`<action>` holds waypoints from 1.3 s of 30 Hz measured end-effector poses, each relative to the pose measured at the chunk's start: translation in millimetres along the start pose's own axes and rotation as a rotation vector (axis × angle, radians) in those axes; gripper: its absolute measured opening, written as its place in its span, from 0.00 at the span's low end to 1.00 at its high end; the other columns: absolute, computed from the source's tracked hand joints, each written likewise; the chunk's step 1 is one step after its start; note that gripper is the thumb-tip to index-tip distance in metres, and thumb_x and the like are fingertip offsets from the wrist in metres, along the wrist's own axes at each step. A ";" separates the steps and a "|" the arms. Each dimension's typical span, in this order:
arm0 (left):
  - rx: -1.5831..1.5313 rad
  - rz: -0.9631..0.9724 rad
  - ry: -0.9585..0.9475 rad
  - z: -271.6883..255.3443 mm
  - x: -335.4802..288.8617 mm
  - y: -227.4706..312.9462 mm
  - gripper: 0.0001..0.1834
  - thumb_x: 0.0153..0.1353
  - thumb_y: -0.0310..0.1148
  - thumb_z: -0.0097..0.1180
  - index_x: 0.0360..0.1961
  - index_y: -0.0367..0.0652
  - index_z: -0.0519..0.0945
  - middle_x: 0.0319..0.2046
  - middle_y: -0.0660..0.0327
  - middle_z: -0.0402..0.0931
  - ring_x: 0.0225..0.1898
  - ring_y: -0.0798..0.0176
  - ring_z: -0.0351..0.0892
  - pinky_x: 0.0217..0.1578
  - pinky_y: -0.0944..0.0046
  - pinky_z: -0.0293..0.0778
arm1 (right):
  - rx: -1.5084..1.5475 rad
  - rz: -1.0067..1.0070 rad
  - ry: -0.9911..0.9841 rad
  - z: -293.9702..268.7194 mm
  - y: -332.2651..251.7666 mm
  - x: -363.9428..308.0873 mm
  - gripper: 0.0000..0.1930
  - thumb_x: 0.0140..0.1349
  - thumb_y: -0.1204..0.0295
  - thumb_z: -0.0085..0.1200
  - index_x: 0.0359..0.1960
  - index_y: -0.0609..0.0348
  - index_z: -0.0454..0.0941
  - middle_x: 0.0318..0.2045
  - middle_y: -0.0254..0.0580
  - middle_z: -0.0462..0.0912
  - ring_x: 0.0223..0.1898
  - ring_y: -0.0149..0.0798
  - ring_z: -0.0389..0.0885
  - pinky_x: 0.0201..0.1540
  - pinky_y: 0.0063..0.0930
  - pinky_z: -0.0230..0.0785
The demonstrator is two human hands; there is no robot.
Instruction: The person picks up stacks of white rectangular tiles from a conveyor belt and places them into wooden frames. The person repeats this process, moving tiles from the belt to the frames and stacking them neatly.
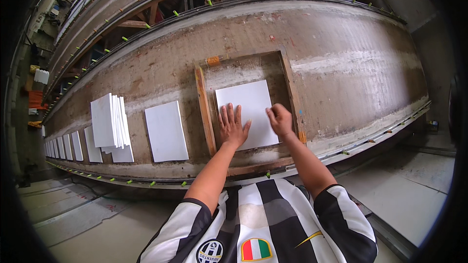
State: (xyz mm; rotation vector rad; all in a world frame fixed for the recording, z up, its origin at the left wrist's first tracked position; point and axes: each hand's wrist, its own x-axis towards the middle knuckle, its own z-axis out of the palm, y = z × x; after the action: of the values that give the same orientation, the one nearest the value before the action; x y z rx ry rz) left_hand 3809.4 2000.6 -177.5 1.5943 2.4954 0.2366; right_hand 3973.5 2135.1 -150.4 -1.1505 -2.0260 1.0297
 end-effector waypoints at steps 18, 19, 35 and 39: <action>-0.369 -0.542 -0.002 -44.5 -67.4 -77.9 0.36 0.70 0.63 0.44 0.59 0.37 0.72 0.50 0.43 0.81 0.51 0.37 0.81 0.51 0.43 0.76 | -0.588 0.265 -0.041 -81.7 22.0 -51.4 0.24 0.61 0.63 0.62 0.56 0.56 0.71 0.48 0.53 0.83 0.51 0.58 0.82 0.51 0.51 0.75; -0.363 -0.543 -0.006 -48.5 -66.6 -77.2 0.36 0.71 0.62 0.44 0.59 0.37 0.72 0.50 0.43 0.81 0.52 0.38 0.81 0.52 0.43 0.76 | -0.593 0.271 -0.044 -81.5 17.9 -51.5 0.24 0.61 0.63 0.62 0.56 0.57 0.71 0.48 0.53 0.83 0.51 0.58 0.82 0.51 0.51 0.75; -0.591 -0.408 0.147 -103.5 -47.5 -85.1 0.32 0.73 0.60 0.43 0.40 0.37 0.77 0.34 0.43 0.82 0.41 0.35 0.81 0.41 0.41 0.74 | -0.592 0.132 0.094 -114.3 -45.1 -27.7 0.17 0.63 0.67 0.59 0.50 0.59 0.73 0.44 0.52 0.84 0.47 0.59 0.82 0.48 0.51 0.75; -0.697 -0.370 0.213 -104.6 -31.1 -49.3 0.30 0.74 0.57 0.44 0.42 0.36 0.80 0.35 0.44 0.83 0.41 0.37 0.82 0.41 0.43 0.75 | -0.585 0.115 0.115 -151.8 -38.3 -10.7 0.17 0.63 0.66 0.60 0.50 0.59 0.73 0.43 0.53 0.85 0.47 0.59 0.82 0.47 0.51 0.75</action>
State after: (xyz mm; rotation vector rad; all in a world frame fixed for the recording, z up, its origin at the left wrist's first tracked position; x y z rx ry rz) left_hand 3755.0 1947.4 -85.0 0.8534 2.3817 1.1158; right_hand 4080.2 2163.9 -39.0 -1.5901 -2.2537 0.4012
